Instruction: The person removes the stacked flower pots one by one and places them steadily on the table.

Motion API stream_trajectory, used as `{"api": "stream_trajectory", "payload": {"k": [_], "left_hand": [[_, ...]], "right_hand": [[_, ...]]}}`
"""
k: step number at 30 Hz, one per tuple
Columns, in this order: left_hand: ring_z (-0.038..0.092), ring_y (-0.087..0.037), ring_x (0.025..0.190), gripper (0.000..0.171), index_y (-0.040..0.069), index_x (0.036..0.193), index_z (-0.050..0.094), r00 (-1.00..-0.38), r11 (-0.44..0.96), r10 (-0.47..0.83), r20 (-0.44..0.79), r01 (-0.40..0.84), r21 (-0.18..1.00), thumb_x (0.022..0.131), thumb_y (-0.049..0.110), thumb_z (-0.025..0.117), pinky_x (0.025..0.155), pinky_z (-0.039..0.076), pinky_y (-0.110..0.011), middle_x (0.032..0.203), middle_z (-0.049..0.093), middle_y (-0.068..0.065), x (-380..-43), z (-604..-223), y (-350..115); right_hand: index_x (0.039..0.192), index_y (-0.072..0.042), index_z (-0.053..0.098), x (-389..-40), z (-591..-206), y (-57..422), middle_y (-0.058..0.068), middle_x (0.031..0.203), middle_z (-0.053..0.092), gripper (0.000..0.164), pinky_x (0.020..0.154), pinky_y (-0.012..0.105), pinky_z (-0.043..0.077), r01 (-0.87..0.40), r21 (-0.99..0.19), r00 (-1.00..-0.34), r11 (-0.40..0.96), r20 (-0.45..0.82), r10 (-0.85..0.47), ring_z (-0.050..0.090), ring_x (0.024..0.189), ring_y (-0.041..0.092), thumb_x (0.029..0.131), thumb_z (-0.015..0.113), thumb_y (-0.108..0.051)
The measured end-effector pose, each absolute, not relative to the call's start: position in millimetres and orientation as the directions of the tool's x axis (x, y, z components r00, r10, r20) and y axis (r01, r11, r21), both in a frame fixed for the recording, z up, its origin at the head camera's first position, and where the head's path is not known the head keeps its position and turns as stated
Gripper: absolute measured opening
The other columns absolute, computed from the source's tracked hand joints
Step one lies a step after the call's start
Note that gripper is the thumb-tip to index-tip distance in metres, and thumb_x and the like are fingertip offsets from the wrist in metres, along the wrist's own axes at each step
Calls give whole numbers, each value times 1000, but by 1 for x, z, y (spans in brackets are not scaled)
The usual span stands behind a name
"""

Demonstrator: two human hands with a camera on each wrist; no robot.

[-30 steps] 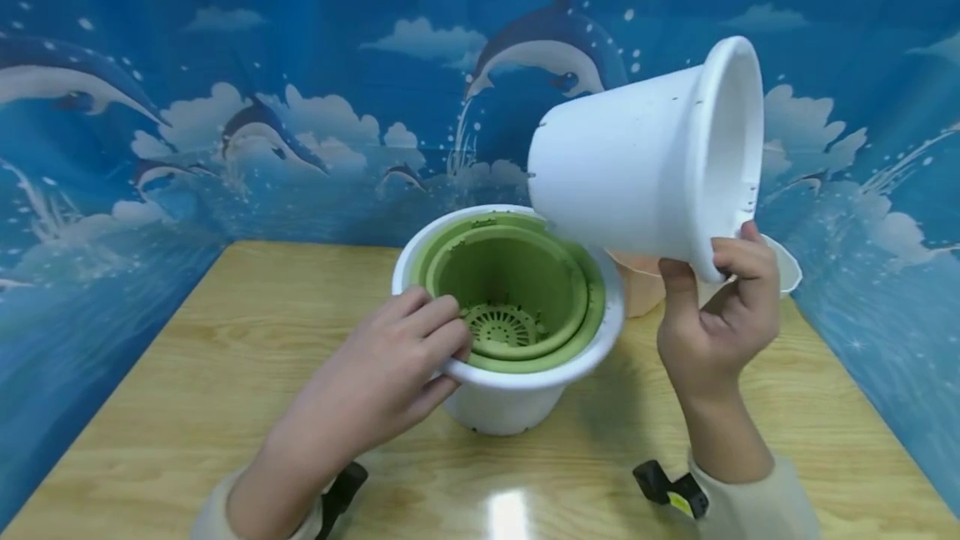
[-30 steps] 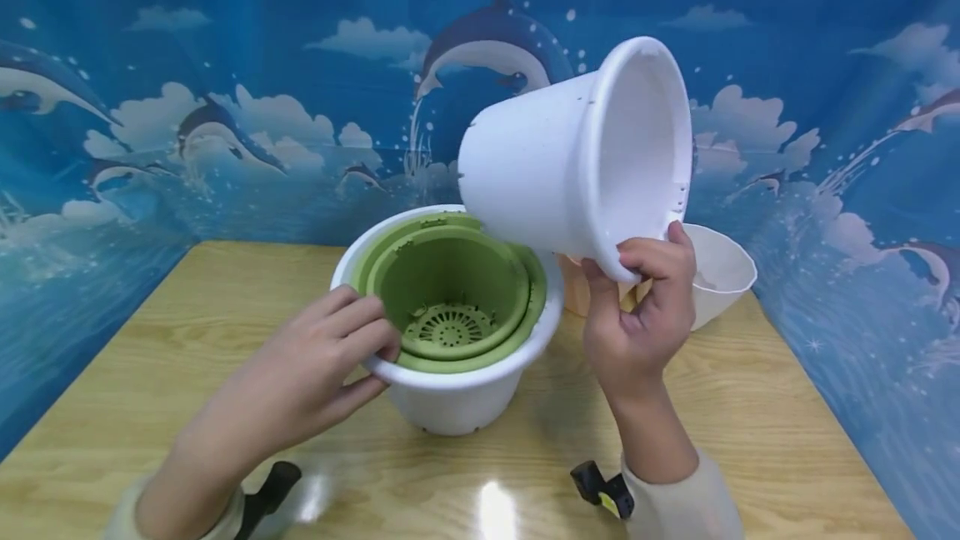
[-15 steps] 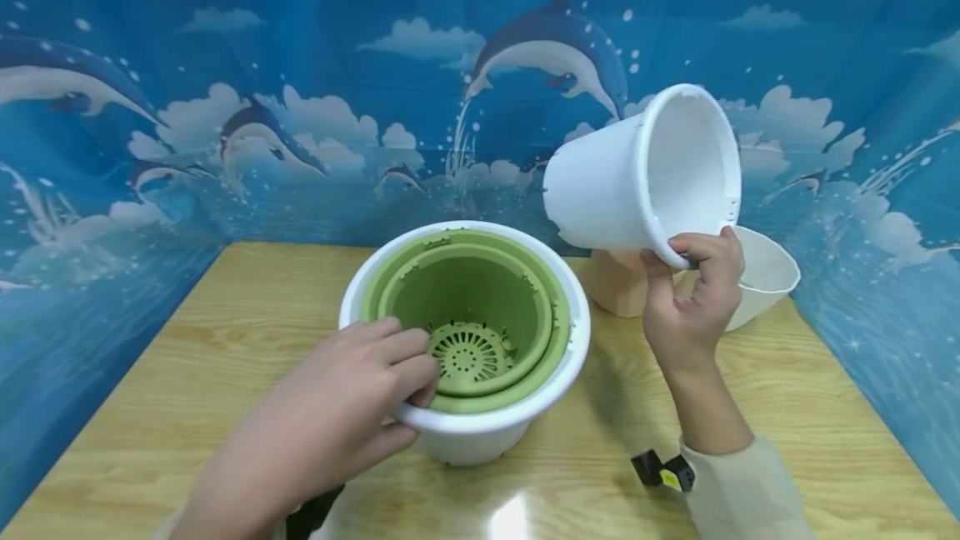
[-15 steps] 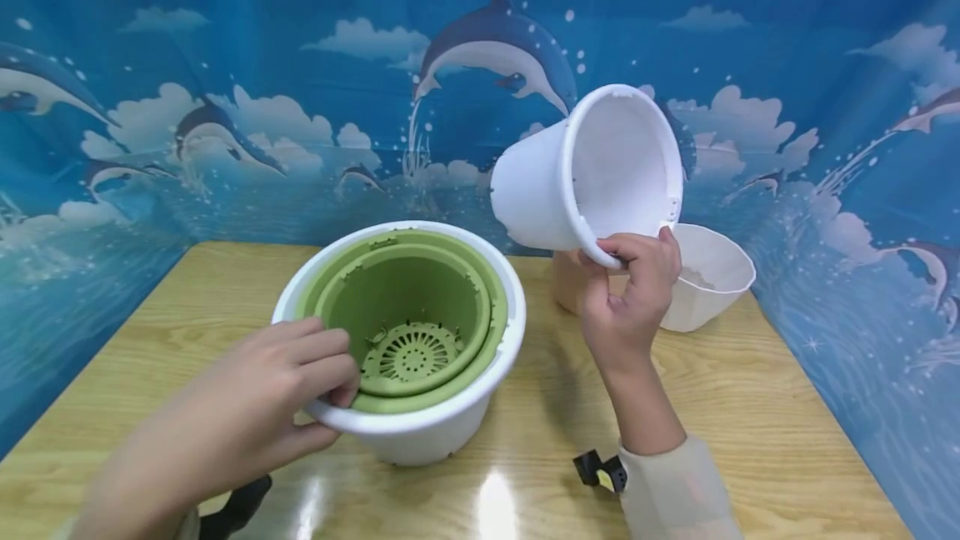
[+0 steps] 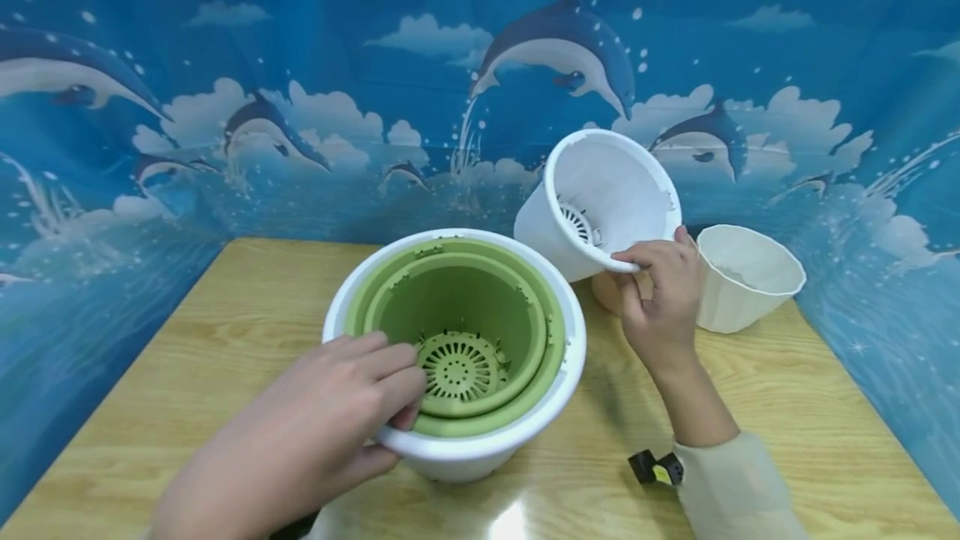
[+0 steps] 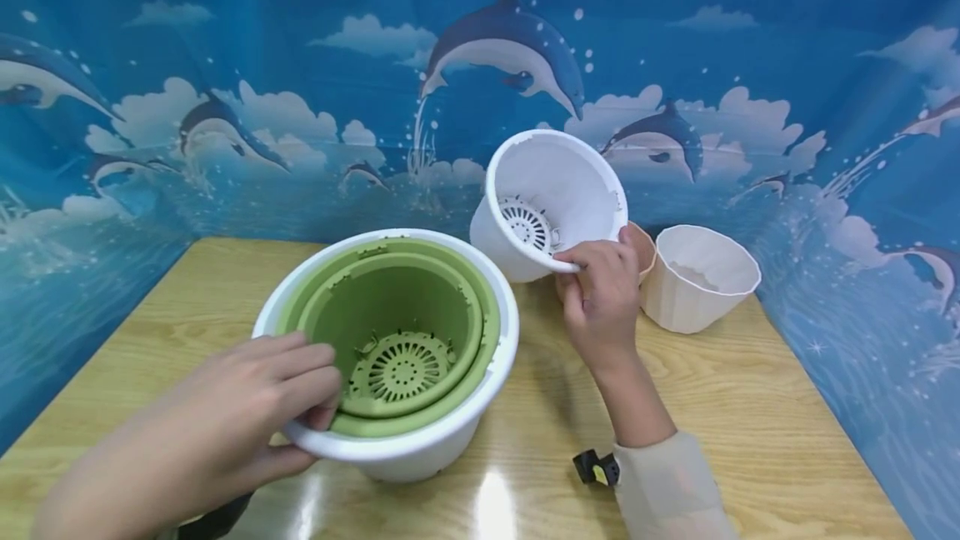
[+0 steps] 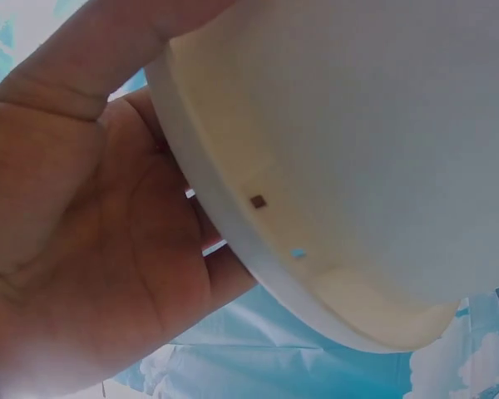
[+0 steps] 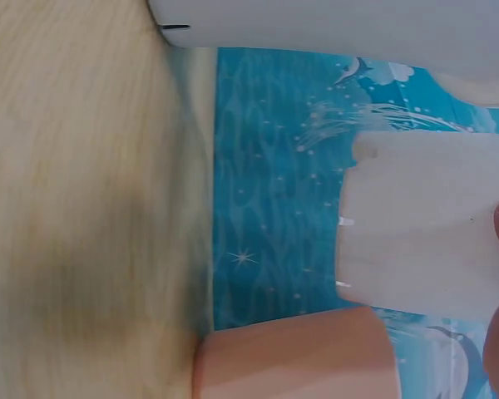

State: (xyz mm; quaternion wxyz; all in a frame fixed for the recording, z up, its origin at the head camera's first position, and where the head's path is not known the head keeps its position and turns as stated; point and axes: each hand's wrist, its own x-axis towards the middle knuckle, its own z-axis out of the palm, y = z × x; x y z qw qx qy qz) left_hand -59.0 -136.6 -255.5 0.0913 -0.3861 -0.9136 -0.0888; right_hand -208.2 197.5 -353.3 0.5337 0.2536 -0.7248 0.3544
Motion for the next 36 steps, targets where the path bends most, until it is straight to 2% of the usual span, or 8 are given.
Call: {"api": "stream_trajectory", "payload": {"k": [8, 11, 19, 23, 31, 36], "left_hand": [[40, -2, 78, 36, 31, 81, 50, -680, 676, 696, 229, 729, 111, 77, 37, 85, 69, 42, -24, 86, 43, 23, -59, -254, -138], [41, -2, 79, 36, 30, 80, 50, -673, 671, 698, 245, 734, 106, 76, 32, 85, 69, 43, -24, 86, 44, 22, -59, -255, -137], [41, -2, 79, 34, 31, 81, 51, -674, 671, 700, 234, 734, 107, 78, 37, 84, 69, 42, -24, 87, 44, 22, -59, -254, -137], [41, -2, 78, 34, 31, 81, 51, -673, 671, 702, 232, 734, 101, 78, 36, 84, 68, 42, -24, 86, 44, 22, -59, -254, -137], [41, -2, 79, 33, 31, 82, 51, -676, 673, 701, 226, 732, 104, 79, 37, 84, 69, 42, -24, 87, 44, 23, -59, -254, -137], [42, -2, 80, 34, 30, 82, 51, -684, 680, 694, 224, 725, 104, 78, 34, 85, 69, 43, -24, 87, 45, 22, -59, -255, -137]], "right_hand": [[93, -1, 70, -214, -367, 198, 15, 93, 70, 12, 110, 59, 32, -751, -252, -400, 611, 909, -116, 58, 97, 36, 82, 75, -1], [95, -1, 70, -215, -370, 198, 14, 93, 70, 15, 111, 58, 31, -748, -254, -432, 614, 888, -159, 58, 97, 35, 81, 77, -1], [96, -5, 71, -213, -378, 197, 10, 92, 72, 25, 109, 57, 36, -731, -267, -515, 628, 819, -252, 57, 98, 33, 75, 81, 5], [93, -6, 72, -214, -380, 196, 7, 91, 72, 21, 107, 54, 38, -736, -260, -524, 625, 803, -284, 58, 96, 31, 77, 79, 5], [93, -5, 71, -215, -385, 195, 8, 90, 72, 24, 108, 57, 38, -728, -264, -543, 633, 786, -297, 57, 94, 30, 74, 78, 8], [87, -5, 63, -214, -381, 192, 11, 94, 67, 27, 95, 50, 43, -721, -230, -512, 653, 812, -279, 56, 93, 32, 72, 80, 9]]}}
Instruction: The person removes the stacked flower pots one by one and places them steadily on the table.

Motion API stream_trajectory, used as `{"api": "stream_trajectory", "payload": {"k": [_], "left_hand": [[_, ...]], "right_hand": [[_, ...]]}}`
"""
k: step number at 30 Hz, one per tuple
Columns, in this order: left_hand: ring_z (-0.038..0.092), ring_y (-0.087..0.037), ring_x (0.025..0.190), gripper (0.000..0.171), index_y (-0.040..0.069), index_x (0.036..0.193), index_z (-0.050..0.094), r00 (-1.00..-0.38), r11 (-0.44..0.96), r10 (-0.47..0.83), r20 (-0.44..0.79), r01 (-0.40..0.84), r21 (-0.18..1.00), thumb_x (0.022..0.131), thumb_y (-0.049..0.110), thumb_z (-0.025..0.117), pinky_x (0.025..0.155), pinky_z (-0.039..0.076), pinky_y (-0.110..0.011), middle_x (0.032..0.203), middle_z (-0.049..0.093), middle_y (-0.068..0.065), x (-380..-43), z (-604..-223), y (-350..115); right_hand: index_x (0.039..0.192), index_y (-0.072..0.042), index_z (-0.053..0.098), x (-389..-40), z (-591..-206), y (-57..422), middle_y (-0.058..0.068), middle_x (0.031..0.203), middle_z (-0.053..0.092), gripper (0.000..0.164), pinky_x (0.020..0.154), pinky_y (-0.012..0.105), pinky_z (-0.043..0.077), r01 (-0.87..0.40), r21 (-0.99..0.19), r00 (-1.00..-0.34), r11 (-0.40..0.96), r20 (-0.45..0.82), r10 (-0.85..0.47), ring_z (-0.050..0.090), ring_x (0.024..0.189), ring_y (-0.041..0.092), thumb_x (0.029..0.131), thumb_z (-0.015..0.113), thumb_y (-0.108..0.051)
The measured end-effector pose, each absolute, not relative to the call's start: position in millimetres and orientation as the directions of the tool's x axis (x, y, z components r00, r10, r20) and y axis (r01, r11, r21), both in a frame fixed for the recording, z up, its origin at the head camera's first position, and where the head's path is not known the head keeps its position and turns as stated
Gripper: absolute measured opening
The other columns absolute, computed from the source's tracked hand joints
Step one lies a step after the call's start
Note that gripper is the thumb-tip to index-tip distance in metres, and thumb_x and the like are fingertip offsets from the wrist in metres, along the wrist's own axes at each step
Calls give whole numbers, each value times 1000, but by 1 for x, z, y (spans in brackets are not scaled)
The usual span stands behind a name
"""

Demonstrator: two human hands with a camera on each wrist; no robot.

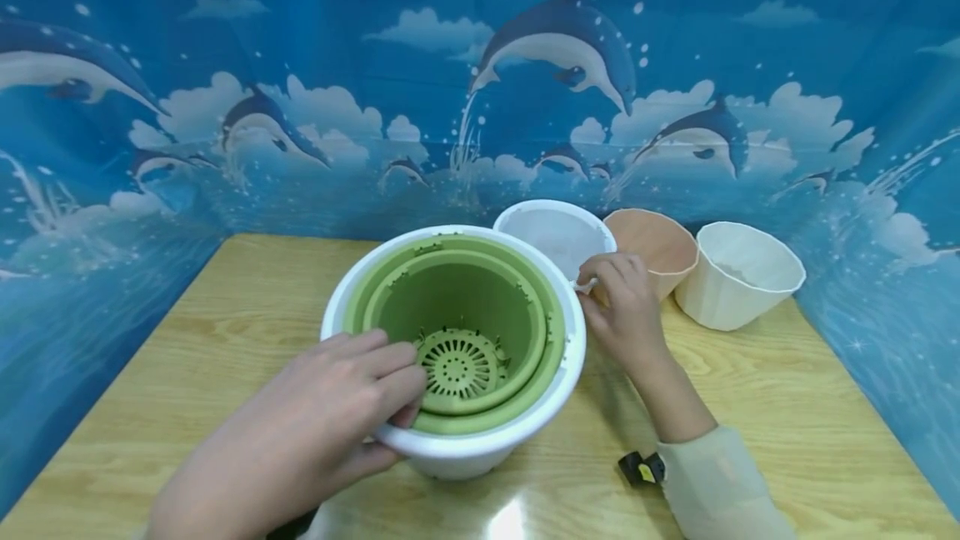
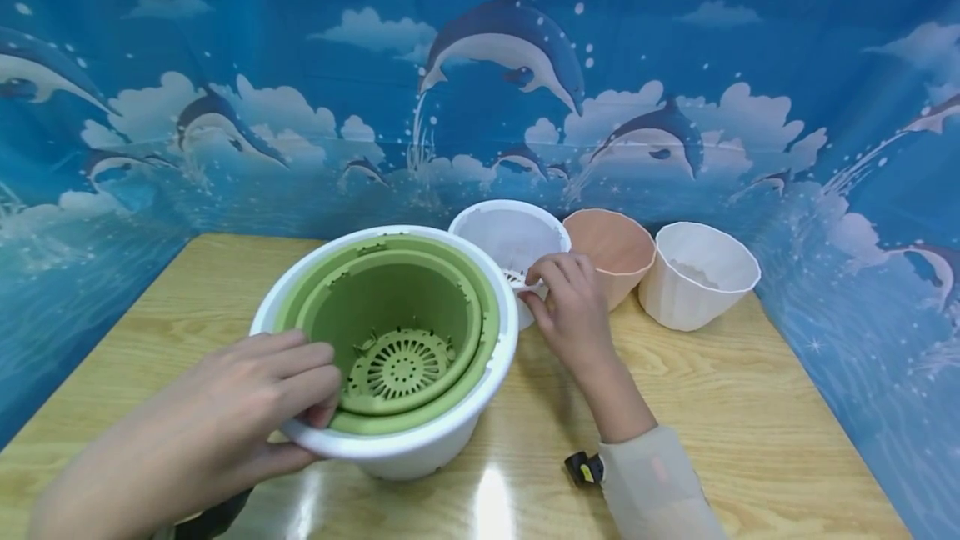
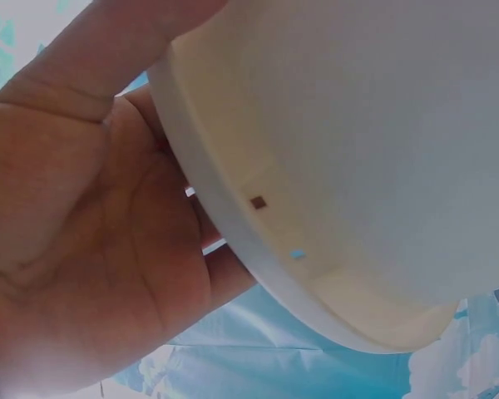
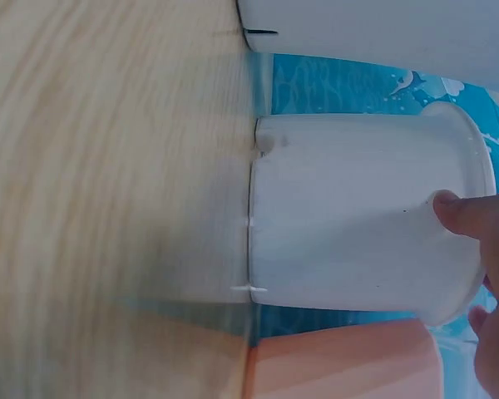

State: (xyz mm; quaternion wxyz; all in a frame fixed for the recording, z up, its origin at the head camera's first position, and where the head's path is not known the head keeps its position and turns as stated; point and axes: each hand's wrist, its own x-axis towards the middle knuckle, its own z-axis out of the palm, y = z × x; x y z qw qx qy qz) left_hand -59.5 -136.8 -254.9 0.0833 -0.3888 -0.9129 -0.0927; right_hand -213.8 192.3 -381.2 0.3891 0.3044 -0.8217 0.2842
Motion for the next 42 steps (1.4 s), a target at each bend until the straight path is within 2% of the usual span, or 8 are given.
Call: {"api": "stream_trajectory", "payload": {"k": [3, 7, 11, 16, 23, 30, 36, 42], "left_hand": [[42, -2, 79, 35, 30, 81, 51, -686, 683, 692, 224, 723, 104, 77, 33, 85, 69, 43, -24, 86, 45, 22, -60, -255, -137], [41, -2, 78, 35, 30, 81, 50, -681, 676, 698, 223, 729, 110, 76, 31, 85, 68, 42, -24, 86, 44, 23, -60, -254, -138], [40, -3, 78, 36, 30, 82, 50, -668, 663, 709, 226, 740, 110, 76, 26, 85, 69, 40, -24, 85, 43, 22, -60, -254, -138], [39, -3, 78, 36, 29, 82, 50, -656, 656, 715, 241, 749, 95, 73, 20, 84, 70, 40, -25, 86, 43, 22, -61, -254, -137], [37, -5, 75, 38, 28, 80, 46, -621, 625, 729, 286, 775, 91, 72, 13, 81, 68, 37, -24, 82, 39, 20, -65, -257, -137], [39, -6, 76, 39, 27, 78, 47, -595, 600, 731, 335, 793, 100, 70, 11, 82, 67, 38, -25, 81, 41, 17, -77, -261, -136], [42, -7, 76, 34, 25, 78, 52, -581, 603, 720, 379, 794, 72, 74, 13, 83, 67, 43, -26, 81, 46, 14, -88, -264, -135], [44, -7, 78, 31, 25, 80, 55, -606, 630, 704, 370, 774, 68, 76, 18, 85, 69, 45, -27, 83, 49, 14, -92, -265, -135]], "right_hand": [[80, -7, 63, -213, -378, 191, 12, 93, 65, 24, 84, 46, 42, -727, -186, -468, 661, 838, -279, 56, 90, 33, 73, 81, 7], [85, -8, 70, -211, -376, 190, 9, 93, 68, 14, 81, 44, 45, -722, -161, -459, 673, 839, -291, 58, 88, 31, 78, 82, -3], [93, -7, 73, -211, -376, 190, 10, 101, 70, 11, 84, 45, 47, -712, -173, -484, 680, 823, -297, 60, 94, 32, 84, 78, -12], [101, -6, 73, -212, -377, 192, 11, 108, 69, 19, 90, 46, 47, -682, -195, -535, 705, 790, -298, 60, 102, 33, 87, 77, -19], [101, -6, 73, -212, -378, 195, 12, 110, 69, 19, 92, 48, 46, -646, -202, -564, 736, 776, -282, 59, 104, 34, 85, 77, -15], [92, -3, 74, -207, -363, 192, 15, 103, 70, 9, 86, 45, 47, -712, -201, -431, 673, 882, -192, 62, 96, 36, 86, 69, -1], [88, 1, 74, -187, -335, 177, 17, 92, 71, 14, 90, 32, 43, -810, -257, -347, 527, 935, -76, 61, 89, 35, 89, 63, -9], [97, -3, 74, -163, -316, 158, 14, 99, 70, 37, 92, 32, 42, -910, -160, -277, 383, 922, -272, 60, 94, 30, 99, 59, -36]]}}
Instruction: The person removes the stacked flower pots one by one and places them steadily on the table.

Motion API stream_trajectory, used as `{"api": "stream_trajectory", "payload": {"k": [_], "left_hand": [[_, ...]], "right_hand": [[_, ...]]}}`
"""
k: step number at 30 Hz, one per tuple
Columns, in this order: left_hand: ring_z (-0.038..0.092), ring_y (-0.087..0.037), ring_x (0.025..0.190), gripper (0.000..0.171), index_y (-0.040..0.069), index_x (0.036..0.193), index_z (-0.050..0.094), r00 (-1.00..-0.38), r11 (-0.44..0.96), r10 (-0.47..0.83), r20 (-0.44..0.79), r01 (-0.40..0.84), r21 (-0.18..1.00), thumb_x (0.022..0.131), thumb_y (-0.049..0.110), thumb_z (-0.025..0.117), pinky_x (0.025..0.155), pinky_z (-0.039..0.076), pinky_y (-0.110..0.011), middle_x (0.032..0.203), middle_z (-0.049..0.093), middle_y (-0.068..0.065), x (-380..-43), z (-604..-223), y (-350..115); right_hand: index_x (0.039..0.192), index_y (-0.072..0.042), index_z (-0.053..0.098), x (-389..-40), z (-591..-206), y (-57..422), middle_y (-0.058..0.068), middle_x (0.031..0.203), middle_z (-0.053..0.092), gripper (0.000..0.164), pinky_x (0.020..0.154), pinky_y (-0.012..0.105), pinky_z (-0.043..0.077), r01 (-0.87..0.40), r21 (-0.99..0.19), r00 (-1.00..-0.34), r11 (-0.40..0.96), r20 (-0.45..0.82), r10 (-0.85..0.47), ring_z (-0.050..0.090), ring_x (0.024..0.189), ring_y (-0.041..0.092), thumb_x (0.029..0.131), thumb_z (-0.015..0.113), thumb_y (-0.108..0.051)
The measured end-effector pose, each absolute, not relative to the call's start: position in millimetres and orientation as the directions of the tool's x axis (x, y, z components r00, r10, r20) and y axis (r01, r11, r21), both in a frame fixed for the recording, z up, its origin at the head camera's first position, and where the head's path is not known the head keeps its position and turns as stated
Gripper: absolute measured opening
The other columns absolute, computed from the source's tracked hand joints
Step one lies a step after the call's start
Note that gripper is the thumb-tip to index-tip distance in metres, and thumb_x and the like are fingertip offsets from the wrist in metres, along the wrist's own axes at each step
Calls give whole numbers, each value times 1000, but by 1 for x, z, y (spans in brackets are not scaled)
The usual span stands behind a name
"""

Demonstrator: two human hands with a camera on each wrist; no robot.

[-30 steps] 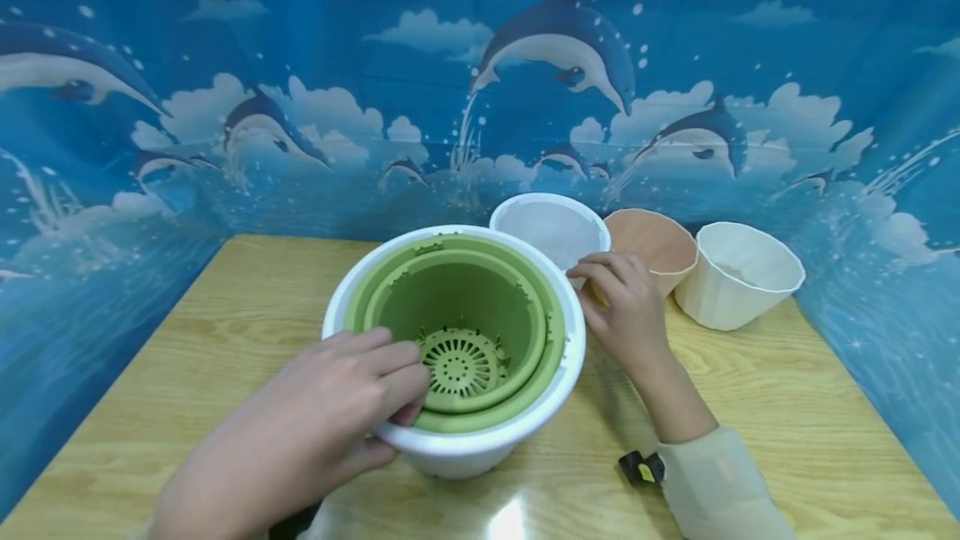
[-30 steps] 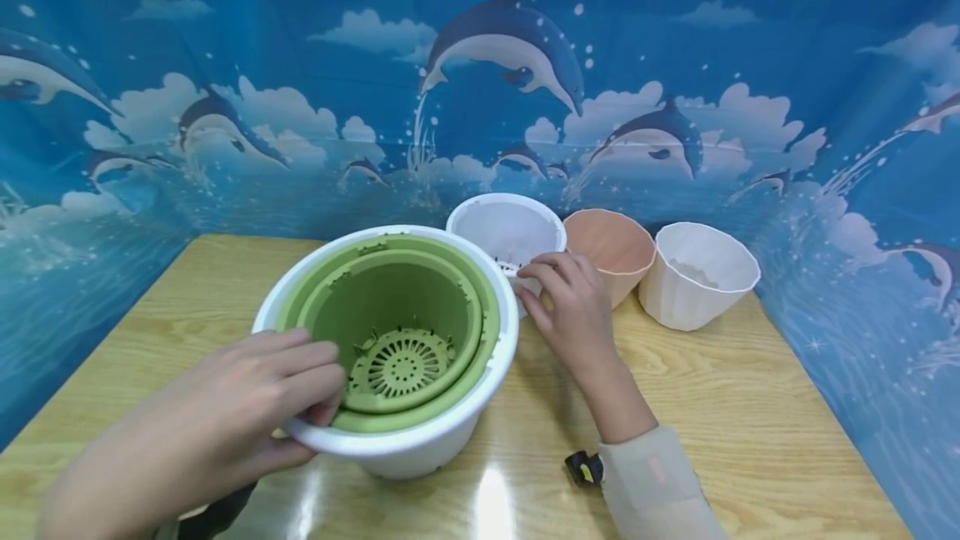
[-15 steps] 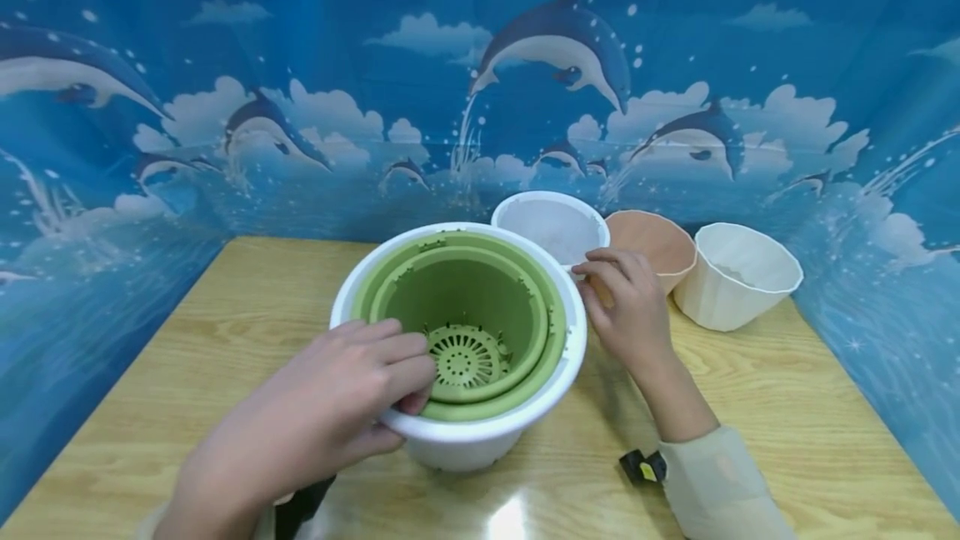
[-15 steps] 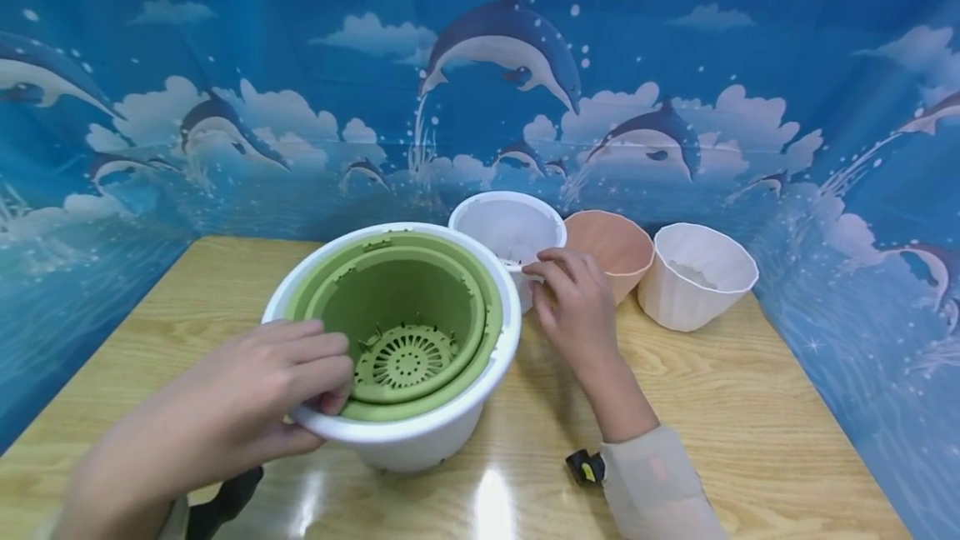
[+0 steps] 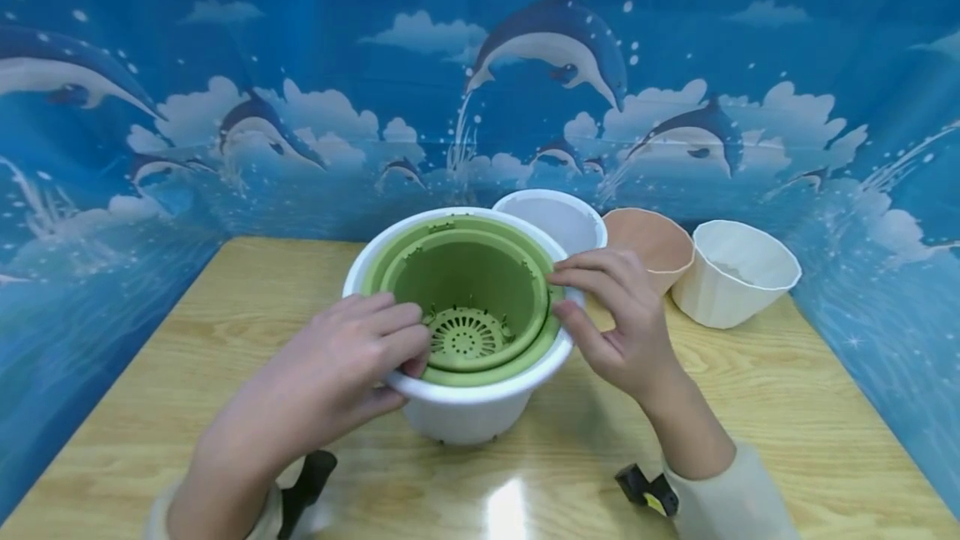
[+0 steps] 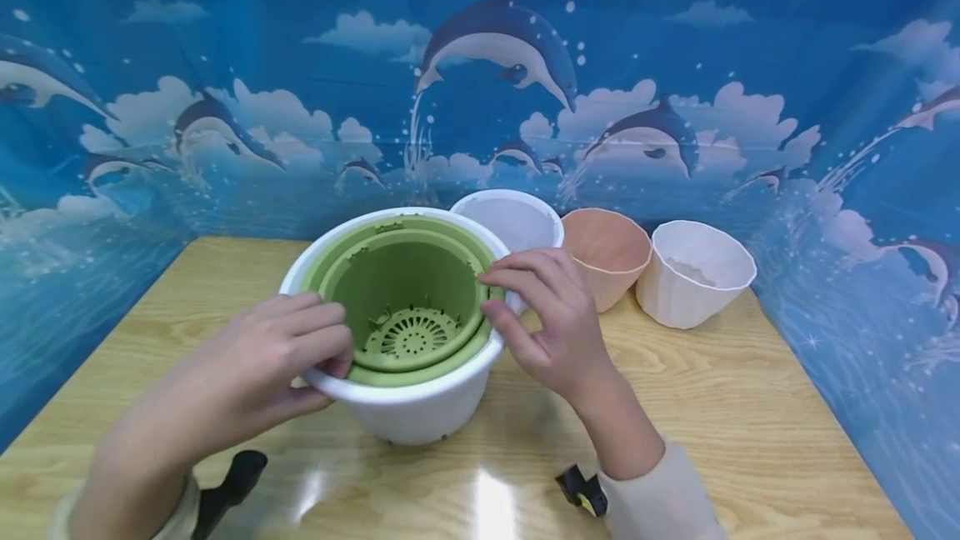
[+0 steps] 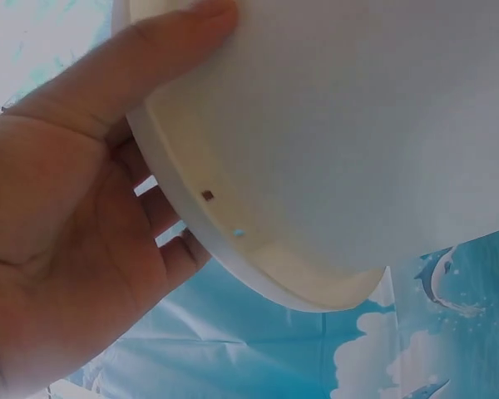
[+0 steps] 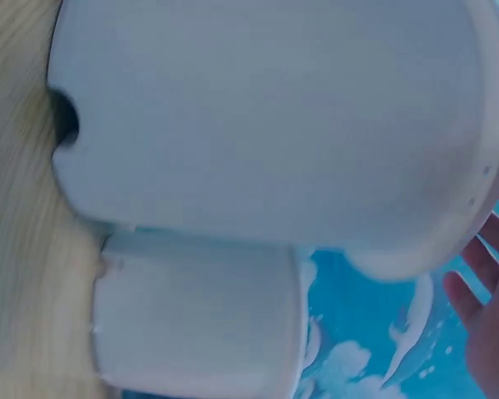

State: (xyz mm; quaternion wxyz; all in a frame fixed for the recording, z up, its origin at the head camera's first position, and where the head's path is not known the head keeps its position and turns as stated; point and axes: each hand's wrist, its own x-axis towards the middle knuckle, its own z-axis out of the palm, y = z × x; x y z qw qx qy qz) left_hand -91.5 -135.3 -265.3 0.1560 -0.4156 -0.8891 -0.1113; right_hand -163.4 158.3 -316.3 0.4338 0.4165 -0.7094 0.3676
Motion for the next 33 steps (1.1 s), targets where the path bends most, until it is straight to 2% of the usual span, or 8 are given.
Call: {"api": "stream_trajectory", "payload": {"k": [3, 6, 9, 12, 16, 33], "left_hand": [[46, -8, 80, 30, 24, 82, 56, -621, 645, 696, 360, 762, 67, 77, 22, 86, 70, 46, -28, 85, 50, 14, -91, -265, -136], [46, -8, 81, 30, 25, 83, 56, -635, 654, 693, 342, 753, 73, 77, 23, 86, 71, 46, -28, 86, 50, 14, -91, -265, -136], [45, -8, 80, 31, 26, 83, 55, -646, 663, 690, 326, 745, 74, 78, 24, 86, 71, 45, -28, 86, 49, 16, -91, -265, -136], [45, -7, 81, 31, 27, 82, 55, -652, 666, 688, 320, 742, 79, 78, 24, 86, 71, 45, -27, 87, 50, 16, -92, -265, -135], [45, -8, 81, 32, 27, 82, 55, -650, 665, 686, 327, 743, 82, 77, 24, 86, 71, 45, -28, 87, 50, 16, -92, -265, -134], [46, -9, 82, 31, 25, 81, 54, -639, 662, 683, 354, 746, 69, 77, 23, 86, 72, 45, -30, 86, 51, 14, -91, -267, -134]], "right_hand": [[105, -7, 74, -155, -313, 150, 12, 108, 70, 42, 96, 35, 43, -939, -94, -230, 331, 888, -398, 60, 102, 31, 102, 53, -43], [114, -9, 72, -150, -314, 146, 10, 116, 69, 46, 100, 39, 44, -952, -70, -216, 298, 842, -494, 60, 110, 30, 104, 45, -45], [119, -12, 71, -147, -316, 145, 6, 119, 70, 51, 103, 44, 44, -949, -72, -244, 308, 787, -567, 62, 114, 28, 107, 35, -46], [116, -16, 73, -146, -318, 146, -2, 115, 72, 54, 104, 50, 42, -936, -71, -279, 344, 744, -607, 63, 113, 25, 108, 29, -46], [109, -20, 75, -146, -320, 148, -8, 107, 74, 52, 106, 52, 39, -926, -81, -310, 368, 718, -623, 63, 111, 22, 108, 29, -43], [102, -23, 76, -142, -320, 144, -7, 100, 72, 45, 107, 50, 36, -911, -168, -371, 375, 729, -575, 62, 103, 17, 106, 36, -41]]}}
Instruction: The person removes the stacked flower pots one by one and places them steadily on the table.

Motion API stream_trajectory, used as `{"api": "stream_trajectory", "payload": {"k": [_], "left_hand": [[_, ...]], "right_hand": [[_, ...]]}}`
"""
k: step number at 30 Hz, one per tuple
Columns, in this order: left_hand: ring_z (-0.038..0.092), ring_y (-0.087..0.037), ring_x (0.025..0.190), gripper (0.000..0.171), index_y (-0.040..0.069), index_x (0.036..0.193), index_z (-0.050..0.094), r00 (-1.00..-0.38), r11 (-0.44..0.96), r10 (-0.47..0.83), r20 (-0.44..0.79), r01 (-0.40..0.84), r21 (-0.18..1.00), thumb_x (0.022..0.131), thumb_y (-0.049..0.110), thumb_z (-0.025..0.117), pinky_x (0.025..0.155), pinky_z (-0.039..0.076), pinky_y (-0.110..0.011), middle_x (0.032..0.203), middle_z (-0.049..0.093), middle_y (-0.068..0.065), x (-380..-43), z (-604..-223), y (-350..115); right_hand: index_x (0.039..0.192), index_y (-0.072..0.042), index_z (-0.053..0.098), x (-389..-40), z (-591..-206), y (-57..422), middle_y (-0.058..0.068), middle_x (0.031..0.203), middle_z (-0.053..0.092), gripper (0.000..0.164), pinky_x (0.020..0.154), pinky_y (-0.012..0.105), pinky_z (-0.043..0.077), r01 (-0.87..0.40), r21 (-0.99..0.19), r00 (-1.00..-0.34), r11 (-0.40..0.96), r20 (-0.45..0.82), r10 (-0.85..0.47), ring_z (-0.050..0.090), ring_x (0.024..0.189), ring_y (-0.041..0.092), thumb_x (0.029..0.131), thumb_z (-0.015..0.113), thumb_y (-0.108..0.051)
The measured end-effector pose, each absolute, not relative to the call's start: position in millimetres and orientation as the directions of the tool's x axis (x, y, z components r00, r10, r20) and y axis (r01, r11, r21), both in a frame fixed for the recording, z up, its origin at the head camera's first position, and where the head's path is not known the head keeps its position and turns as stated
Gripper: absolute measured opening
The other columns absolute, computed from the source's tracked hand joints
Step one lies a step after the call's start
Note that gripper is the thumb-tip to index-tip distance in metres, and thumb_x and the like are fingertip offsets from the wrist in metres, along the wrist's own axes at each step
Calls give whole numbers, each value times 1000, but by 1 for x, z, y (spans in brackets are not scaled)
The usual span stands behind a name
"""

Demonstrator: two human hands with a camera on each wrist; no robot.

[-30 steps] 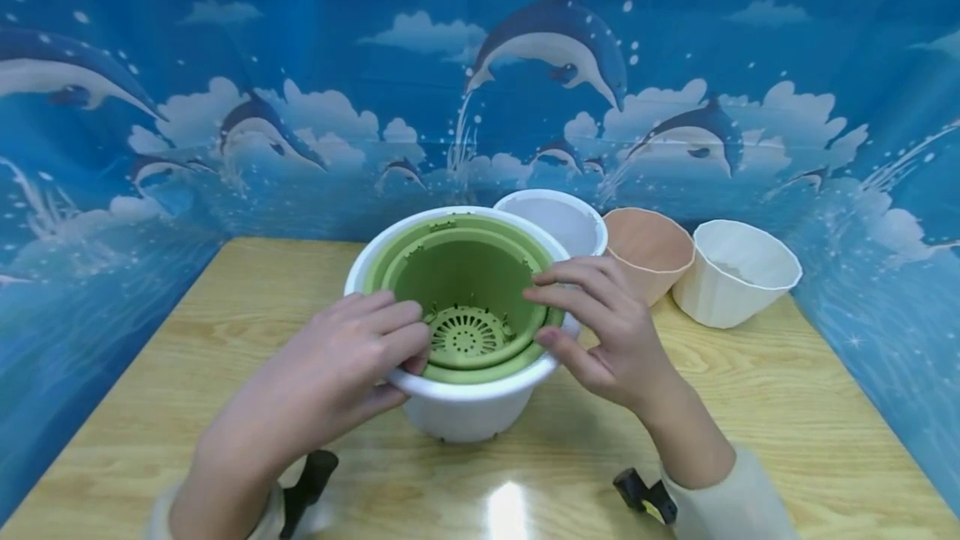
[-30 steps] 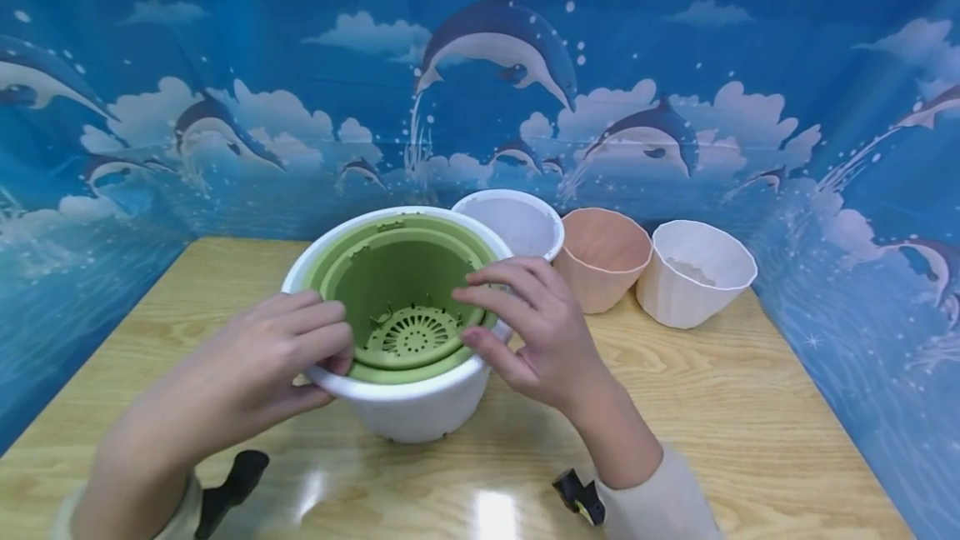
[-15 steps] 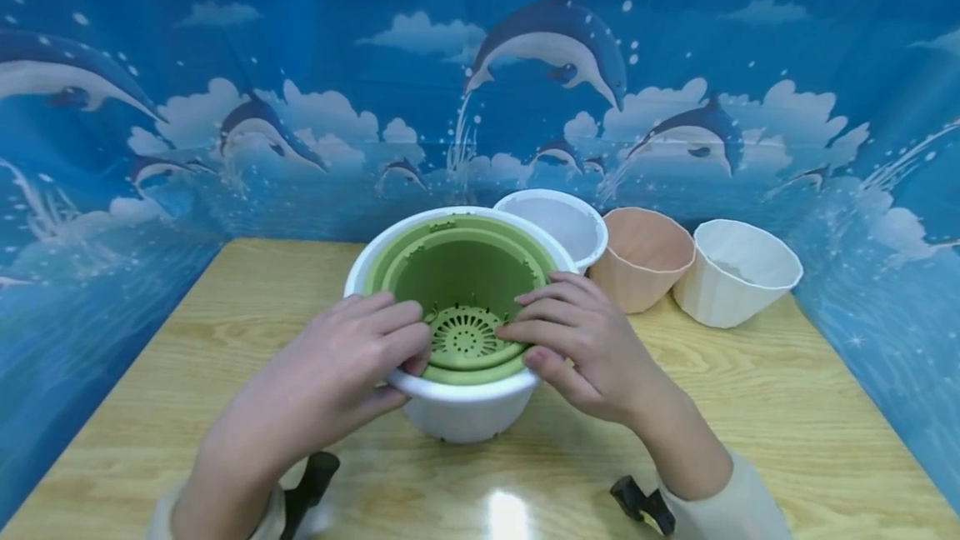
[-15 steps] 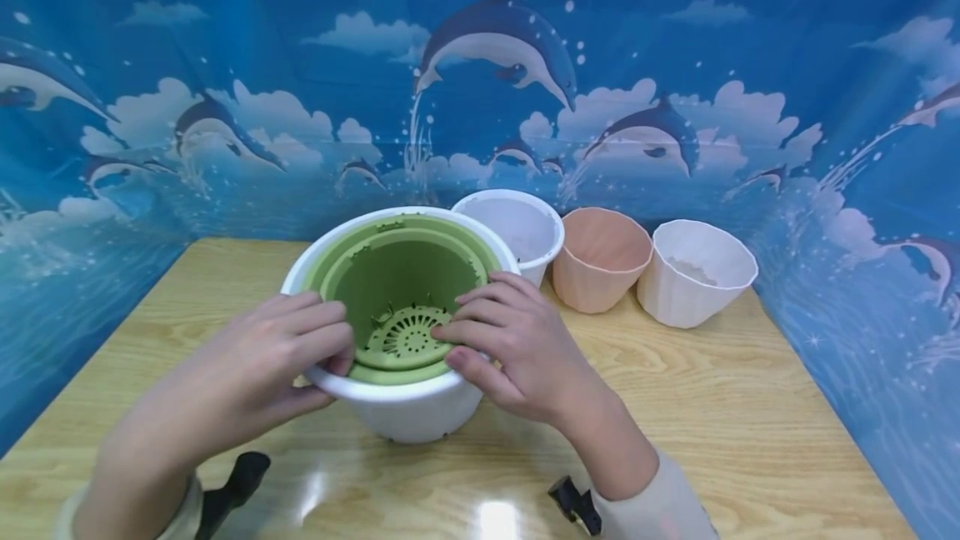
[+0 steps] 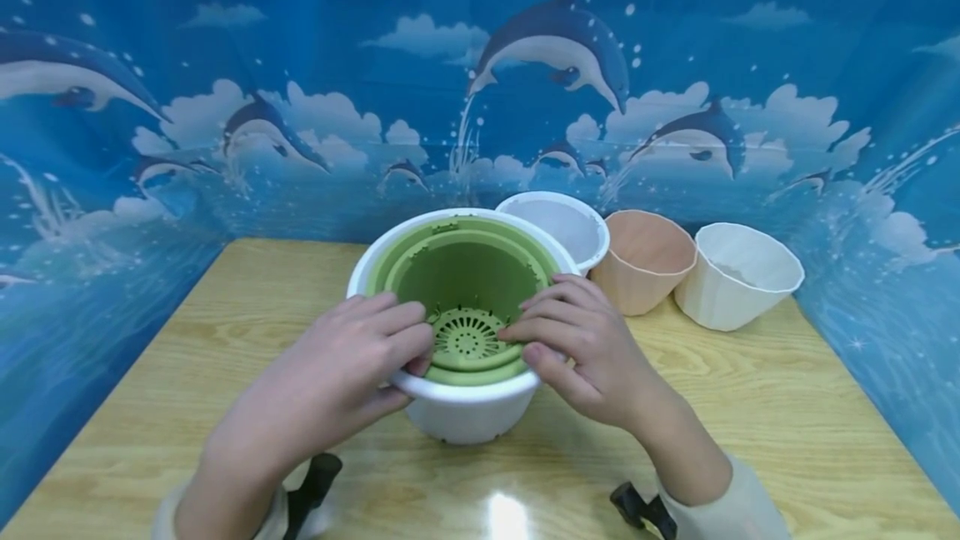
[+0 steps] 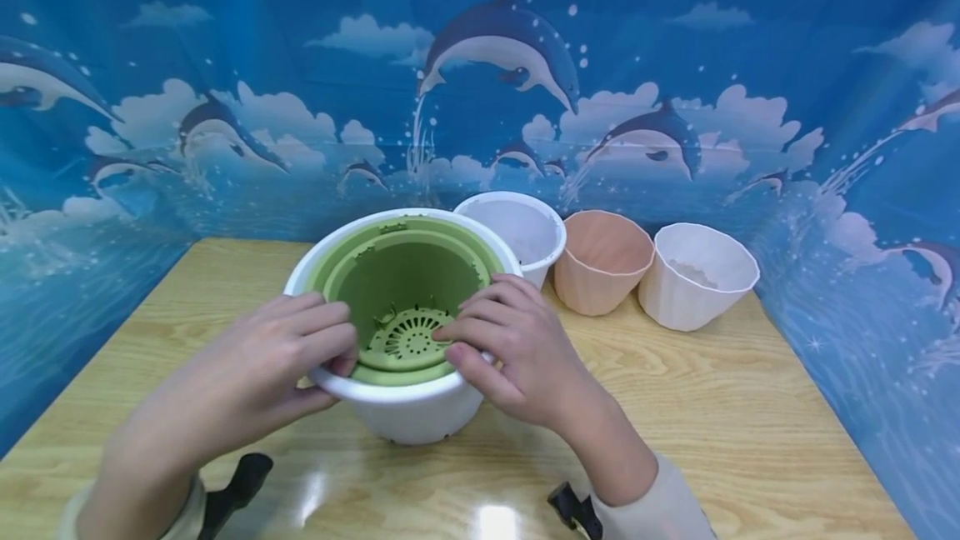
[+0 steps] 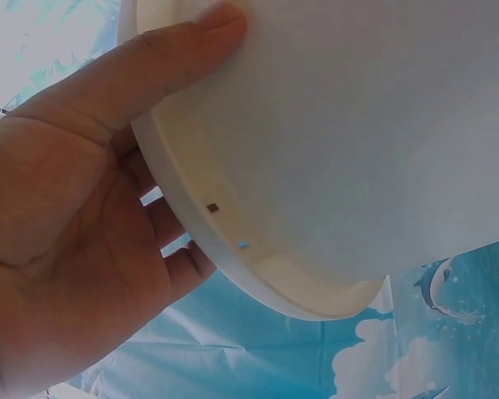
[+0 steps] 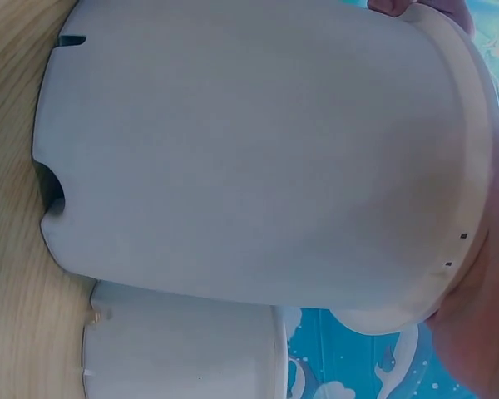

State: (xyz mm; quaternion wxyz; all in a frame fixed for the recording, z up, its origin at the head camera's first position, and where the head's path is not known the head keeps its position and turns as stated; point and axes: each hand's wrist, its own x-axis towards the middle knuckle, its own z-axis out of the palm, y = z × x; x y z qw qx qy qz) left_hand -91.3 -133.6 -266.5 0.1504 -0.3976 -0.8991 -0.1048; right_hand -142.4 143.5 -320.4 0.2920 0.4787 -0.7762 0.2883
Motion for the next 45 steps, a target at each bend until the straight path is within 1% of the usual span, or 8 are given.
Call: {"api": "stream_trajectory", "payload": {"k": [9, 14, 18, 21, 27, 32, 37, 45], "left_hand": [[45, -9, 81, 33, 25, 81, 53, -639, 666, 677, 365, 743, 63, 77, 22, 86, 73, 44, -31, 85, 50, 14, -91, -266, -133], [44, -9, 81, 33, 26, 80, 52, -648, 670, 676, 350, 739, 72, 78, 23, 85, 72, 43, -30, 85, 50, 14, -90, -266, -133], [45, -9, 82, 33, 27, 81, 52, -661, 681, 672, 334, 729, 73, 78, 25, 86, 73, 44, -30, 86, 50, 15, -90, -266, -133], [44, -8, 82, 34, 27, 81, 52, -665, 686, 667, 336, 724, 70, 77, 24, 86, 74, 43, -30, 86, 49, 16, -90, -266, -133], [42, -8, 81, 37, 27, 81, 50, -663, 685, 664, 345, 725, 76, 76, 21, 86, 73, 42, -29, 84, 46, 16, -90, -266, -133], [44, -9, 80, 35, 26, 80, 51, -652, 676, 672, 352, 734, 69, 77, 22, 86, 72, 43, -30, 84, 49, 14, -90, -266, -133], [44, -9, 80, 34, 26, 81, 52, -653, 678, 669, 355, 731, 68, 77, 24, 86, 73, 43, -30, 86, 49, 15, -90, -267, -133], [44, -8, 82, 33, 27, 81, 53, -651, 675, 668, 360, 734, 75, 77, 23, 85, 73, 43, -29, 87, 49, 16, -91, -267, -134]], "right_hand": [[98, -21, 76, -142, -319, 140, -7, 97, 71, 43, 105, 49, 37, -914, -193, -370, 356, 754, -542, 61, 100, 16, 105, 39, -41], [97, -20, 77, -142, -318, 140, -8, 96, 71, 40, 99, 43, 40, -915, -210, -374, 344, 760, -531, 61, 99, 16, 105, 42, -39], [97, -19, 76, -142, -318, 139, -8, 95, 72, 35, 96, 42, 40, -913, -223, -381, 341, 764, -521, 60, 99, 16, 102, 44, -32], [98, -19, 75, -142, -318, 138, -8, 96, 72, 30, 96, 42, 39, -911, -236, -389, 338, 765, -514, 59, 98, 17, 96, 45, -22], [96, -19, 75, -140, -317, 137, -10, 95, 71, 31, 95, 41, 39, -894, -276, -429, 354, 754, -497, 58, 96, 15, 84, 47, -10], [95, -20, 74, -138, -318, 136, -11, 93, 70, 30, 95, 41, 38, -874, -315, -471, 371, 739, -481, 56, 97, 14, 82, 49, -10], [93, -20, 72, -138, -318, 135, -9, 93, 70, 27, 96, 39, 38, -863, -338, -490, 376, 744, -455, 56, 99, 15, 80, 51, -9], [93, -18, 71, -135, -319, 135, -8, 93, 68, 26, 106, 39, 33, -848, -410, -525, 337, 738, -424, 53, 101, 17, 79, 53, -6]]}}
